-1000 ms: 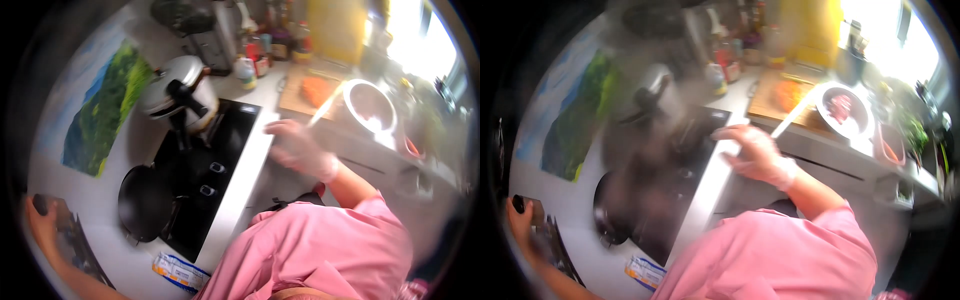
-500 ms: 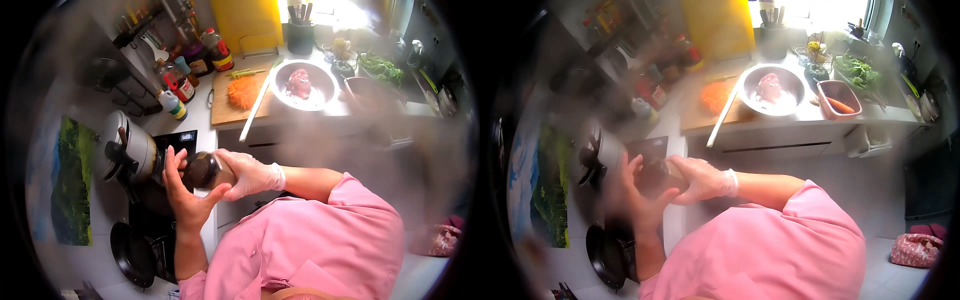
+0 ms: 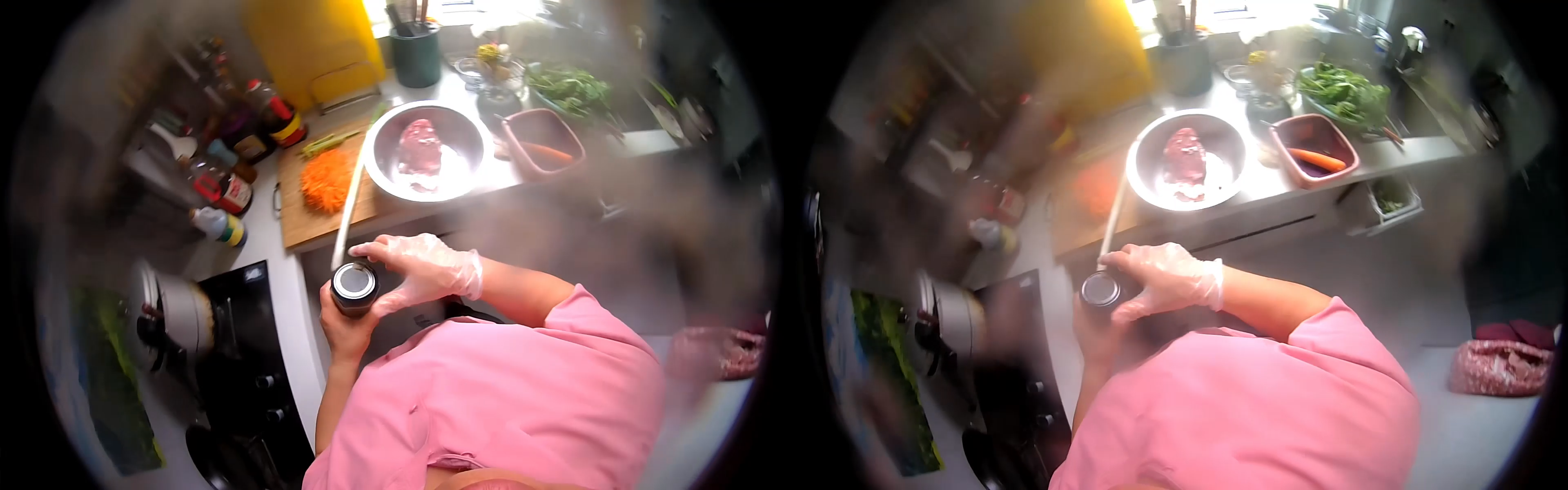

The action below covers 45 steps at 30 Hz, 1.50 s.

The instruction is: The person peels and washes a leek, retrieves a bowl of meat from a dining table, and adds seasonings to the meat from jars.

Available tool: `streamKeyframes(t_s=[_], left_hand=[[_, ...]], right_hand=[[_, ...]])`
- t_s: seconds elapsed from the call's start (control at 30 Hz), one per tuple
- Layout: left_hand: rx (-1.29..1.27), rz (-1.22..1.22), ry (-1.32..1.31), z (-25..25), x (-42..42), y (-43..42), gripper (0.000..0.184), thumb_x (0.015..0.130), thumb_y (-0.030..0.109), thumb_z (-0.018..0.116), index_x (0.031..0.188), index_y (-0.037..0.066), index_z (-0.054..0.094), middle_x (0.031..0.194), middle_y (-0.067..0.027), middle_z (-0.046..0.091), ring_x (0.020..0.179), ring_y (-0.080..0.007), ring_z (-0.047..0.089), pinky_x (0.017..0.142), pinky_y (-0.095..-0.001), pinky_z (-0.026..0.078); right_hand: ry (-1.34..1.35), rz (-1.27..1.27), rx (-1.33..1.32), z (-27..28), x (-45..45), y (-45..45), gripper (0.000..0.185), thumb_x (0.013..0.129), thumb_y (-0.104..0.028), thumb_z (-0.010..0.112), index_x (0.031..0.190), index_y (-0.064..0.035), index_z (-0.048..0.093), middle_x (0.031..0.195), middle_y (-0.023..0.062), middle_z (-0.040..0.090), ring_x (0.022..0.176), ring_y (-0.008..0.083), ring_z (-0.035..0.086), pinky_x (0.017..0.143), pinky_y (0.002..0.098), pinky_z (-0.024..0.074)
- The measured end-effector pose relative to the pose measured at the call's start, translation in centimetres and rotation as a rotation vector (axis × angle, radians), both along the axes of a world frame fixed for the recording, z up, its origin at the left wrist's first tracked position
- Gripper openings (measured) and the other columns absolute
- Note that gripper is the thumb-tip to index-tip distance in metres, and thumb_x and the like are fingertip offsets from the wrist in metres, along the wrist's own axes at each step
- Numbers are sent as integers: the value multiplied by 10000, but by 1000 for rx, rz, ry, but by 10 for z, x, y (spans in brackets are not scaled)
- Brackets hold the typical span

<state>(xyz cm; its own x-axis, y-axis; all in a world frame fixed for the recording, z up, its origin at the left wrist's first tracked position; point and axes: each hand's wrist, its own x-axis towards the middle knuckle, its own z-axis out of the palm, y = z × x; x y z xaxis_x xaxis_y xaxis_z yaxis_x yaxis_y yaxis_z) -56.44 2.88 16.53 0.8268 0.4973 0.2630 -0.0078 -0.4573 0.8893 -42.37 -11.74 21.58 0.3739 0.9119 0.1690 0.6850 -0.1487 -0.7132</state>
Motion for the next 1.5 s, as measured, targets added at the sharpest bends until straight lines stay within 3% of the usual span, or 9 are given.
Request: streamKeyframes(t_s=[0.2,0.4,0.5,0.73,1.0,1.1,1.23,1.43,1.5], left_hand=[[180,-17,103,-20,35,-18,655,551,222,849,1102,59,534,968,-159,639,871,-350,633,757,-407,511],[92,-206,284,15,50,-25,604,562,214,814,1091,70,559,971,-146,652,905,-324,647,779,-388,511],[-241,-358,275,0,53,-18,587,588,222,819,1083,36,564,939,-92,644,869,-176,621,786,-320,494],[-572,-387,216,-7,46,-5,656,569,90,834,1153,46,537,1026,-26,614,964,-116,572,885,-273,456],[-503,-610,89,-18,36,5,932,566,164,849,1359,28,379,1272,-63,506,1138,-152,501,977,-312,391],[-605,-537,57,-11,32,1,796,511,184,859,1216,36,521,1265,-92,446,1151,-214,468,1018,-334,340],[-515,-504,164,-7,22,10,726,524,203,855,1153,30,535,1159,-92,511,1048,-231,532,984,-331,373],[210,-285,171,12,18,12,745,523,256,866,1129,9,513,1149,-188,518,1042,-337,552,916,-377,453],[382,-92,123,10,20,6,760,510,323,870,1106,13,514,1152,-237,489,1034,-404,545,881,-441,480]], right_hand=[[-341,-205,-124,-9,1,0,618,736,-555,640,1020,-12,558,824,149,601,762,315,623,640,407,502],[-247,-218,-63,-17,18,-12,460,677,-444,643,877,-34,585,772,161,622,723,326,632,653,407,513],[-217,-112,43,-18,28,-15,477,677,-430,645,931,-32,576,800,149,621,748,340,625,665,418,509],[427,-150,451,-33,48,-18,476,792,-371,578,1129,-35,566,879,94,600,765,201,580,726,325,478],[1120,-73,378,-60,20,-6,588,908,-484,467,1297,-43,481,981,41,572,889,135,510,894,294,421],[881,139,384,-61,17,0,585,960,-429,400,1333,19,450,1255,116,534,1177,197,480,1017,323,350],[636,107,271,-42,19,-6,511,977,-386,397,1316,-16,491,1226,119,551,1113,207,518,942,322,415],[-326,-136,441,-19,27,-7,135,760,-209,715,856,-119,684,794,55,575,750,233,564,663,330,475],[-289,-193,256,-7,12,-1,119,717,-237,730,739,-137,669,705,32,550,720,256,542,631,361,462]])
